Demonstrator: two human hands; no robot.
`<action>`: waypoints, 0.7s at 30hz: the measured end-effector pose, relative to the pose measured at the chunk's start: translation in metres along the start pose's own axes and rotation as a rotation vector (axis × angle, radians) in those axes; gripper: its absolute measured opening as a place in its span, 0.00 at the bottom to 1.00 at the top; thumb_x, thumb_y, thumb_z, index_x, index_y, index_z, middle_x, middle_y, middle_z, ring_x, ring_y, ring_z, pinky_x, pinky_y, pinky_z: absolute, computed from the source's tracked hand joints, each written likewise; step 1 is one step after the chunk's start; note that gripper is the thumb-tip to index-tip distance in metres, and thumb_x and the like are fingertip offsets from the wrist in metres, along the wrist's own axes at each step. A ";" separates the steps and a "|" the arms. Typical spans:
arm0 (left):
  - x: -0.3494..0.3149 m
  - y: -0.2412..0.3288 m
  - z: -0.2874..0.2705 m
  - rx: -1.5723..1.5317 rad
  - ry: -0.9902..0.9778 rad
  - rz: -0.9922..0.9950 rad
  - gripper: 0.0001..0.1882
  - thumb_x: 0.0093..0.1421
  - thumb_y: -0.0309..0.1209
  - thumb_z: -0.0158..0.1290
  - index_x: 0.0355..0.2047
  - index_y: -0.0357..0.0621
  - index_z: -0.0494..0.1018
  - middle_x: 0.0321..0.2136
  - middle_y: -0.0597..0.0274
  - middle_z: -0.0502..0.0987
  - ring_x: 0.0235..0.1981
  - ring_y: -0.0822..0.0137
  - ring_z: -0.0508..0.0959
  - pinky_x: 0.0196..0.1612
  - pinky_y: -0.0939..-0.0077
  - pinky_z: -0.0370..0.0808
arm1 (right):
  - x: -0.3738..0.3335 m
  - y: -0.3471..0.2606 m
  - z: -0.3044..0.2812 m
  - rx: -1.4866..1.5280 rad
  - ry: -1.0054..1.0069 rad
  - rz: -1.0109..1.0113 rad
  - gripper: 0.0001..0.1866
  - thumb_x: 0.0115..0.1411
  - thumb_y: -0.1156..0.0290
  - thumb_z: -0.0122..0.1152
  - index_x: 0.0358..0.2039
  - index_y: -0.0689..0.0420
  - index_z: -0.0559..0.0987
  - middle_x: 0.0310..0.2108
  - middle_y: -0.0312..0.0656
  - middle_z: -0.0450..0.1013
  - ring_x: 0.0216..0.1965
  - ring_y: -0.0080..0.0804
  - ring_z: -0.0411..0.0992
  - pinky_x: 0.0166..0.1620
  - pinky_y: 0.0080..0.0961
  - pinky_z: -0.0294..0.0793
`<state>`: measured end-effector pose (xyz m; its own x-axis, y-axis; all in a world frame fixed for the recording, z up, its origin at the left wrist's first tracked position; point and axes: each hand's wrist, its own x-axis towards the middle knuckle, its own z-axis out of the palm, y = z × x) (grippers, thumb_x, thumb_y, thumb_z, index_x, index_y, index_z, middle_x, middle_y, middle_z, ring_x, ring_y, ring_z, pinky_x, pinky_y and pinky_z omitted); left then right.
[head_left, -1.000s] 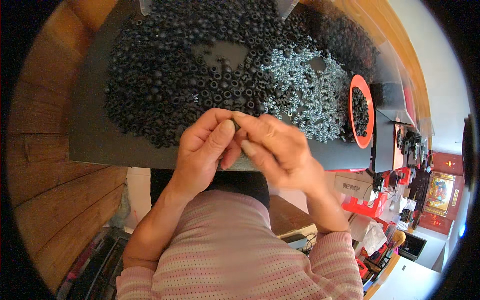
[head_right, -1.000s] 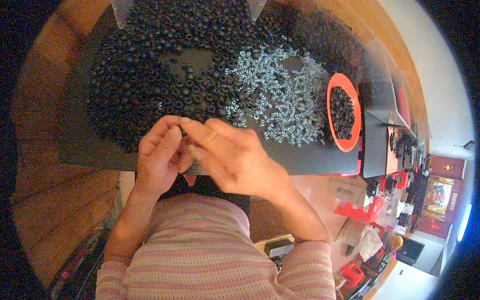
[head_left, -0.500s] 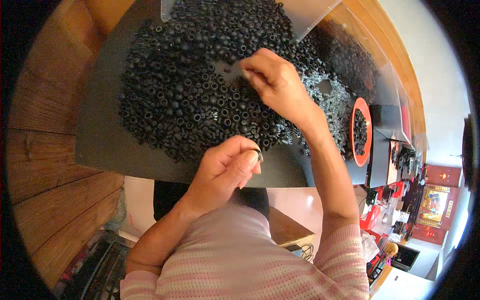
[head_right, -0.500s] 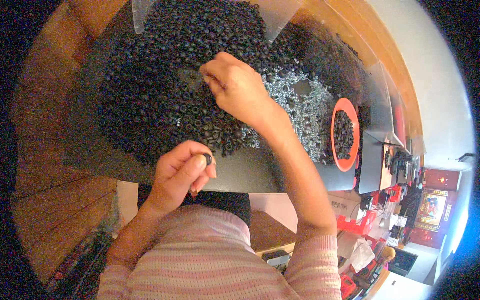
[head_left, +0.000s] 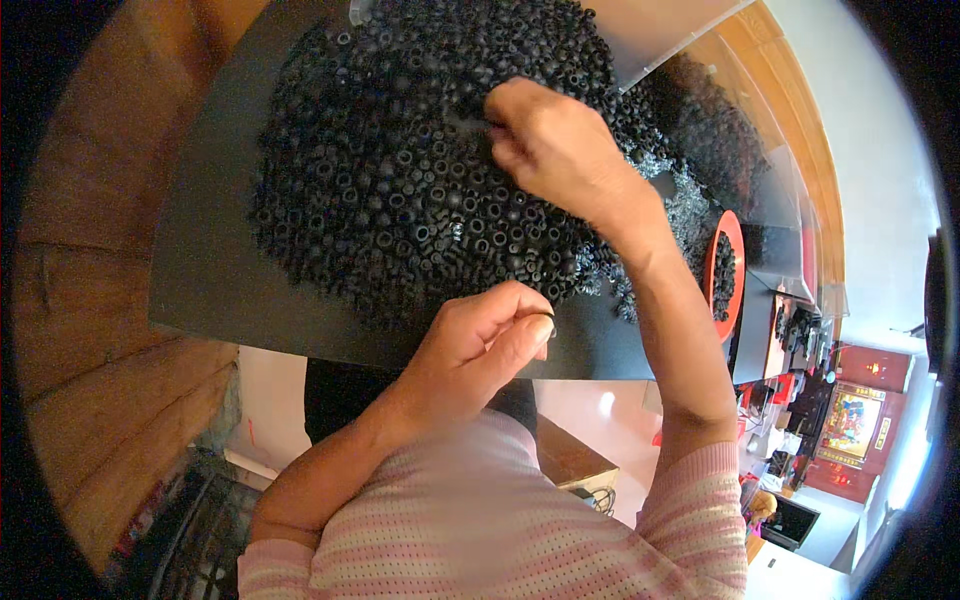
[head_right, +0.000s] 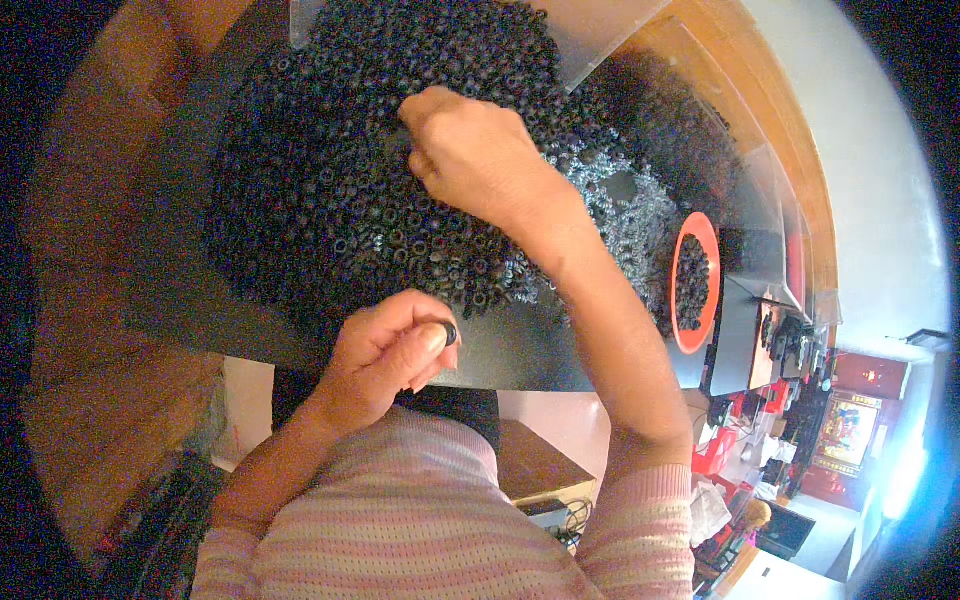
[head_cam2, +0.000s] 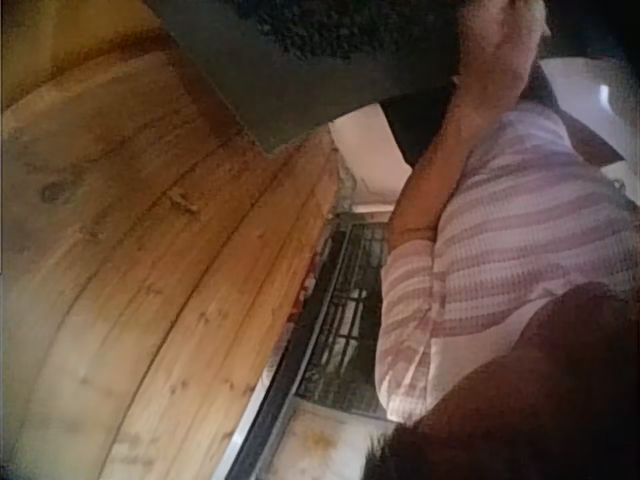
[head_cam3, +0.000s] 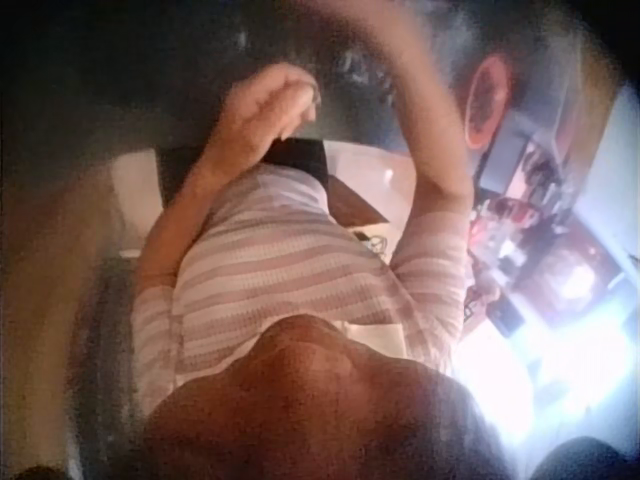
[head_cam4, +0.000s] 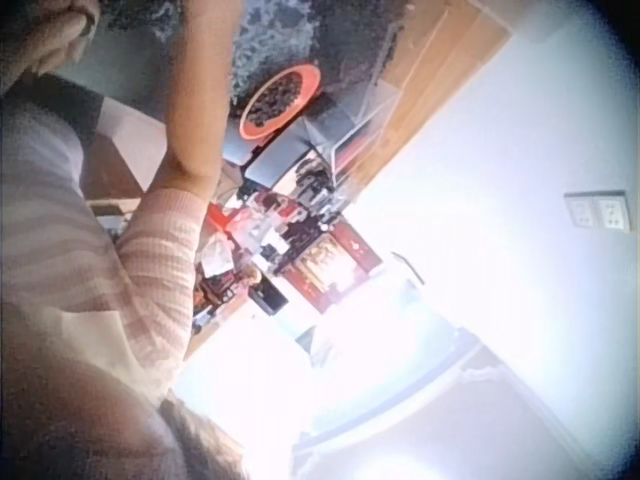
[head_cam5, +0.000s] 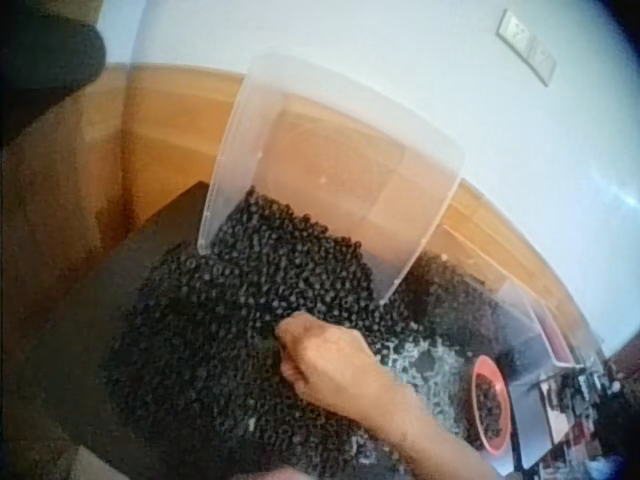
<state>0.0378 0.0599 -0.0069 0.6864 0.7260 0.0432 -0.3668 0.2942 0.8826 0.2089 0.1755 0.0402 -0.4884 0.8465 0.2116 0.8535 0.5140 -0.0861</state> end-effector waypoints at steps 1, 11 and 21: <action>0.000 0.001 0.000 -0.012 0.000 0.006 0.09 0.65 0.32 0.44 0.36 0.39 0.68 0.25 0.64 0.72 0.18 0.81 0.64 0.21 0.84 0.63 | -0.002 0.000 -0.007 0.056 0.066 -0.043 0.09 0.49 0.77 0.56 0.34 0.63 0.73 0.28 0.48 0.71 0.28 0.44 0.72 0.31 0.34 0.71; -0.002 0.000 0.000 -0.210 0.059 0.008 0.11 0.66 0.34 0.43 0.37 0.38 0.68 0.25 0.61 0.73 0.17 0.80 0.64 0.19 0.86 0.61 | -0.087 -0.049 -0.041 0.895 0.048 0.404 0.03 0.55 0.77 0.61 0.29 0.62 0.76 0.22 0.35 0.66 0.25 0.18 0.64 0.28 0.18 0.64; -0.002 -0.002 -0.001 -0.214 0.043 0.013 0.12 0.67 0.36 0.43 0.36 0.38 0.68 0.26 0.64 0.73 0.18 0.82 0.64 0.20 0.87 0.60 | -0.117 -0.071 -0.036 1.350 0.151 0.364 0.03 0.58 0.84 0.54 0.31 0.63 0.75 0.28 0.36 0.70 0.30 0.19 0.71 0.32 0.18 0.70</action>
<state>0.0368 0.0586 -0.0095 0.6550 0.7550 0.0299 -0.5034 0.4065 0.7625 0.2121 0.0356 0.0563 -0.1832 0.9806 0.0696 0.0541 0.0808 -0.9953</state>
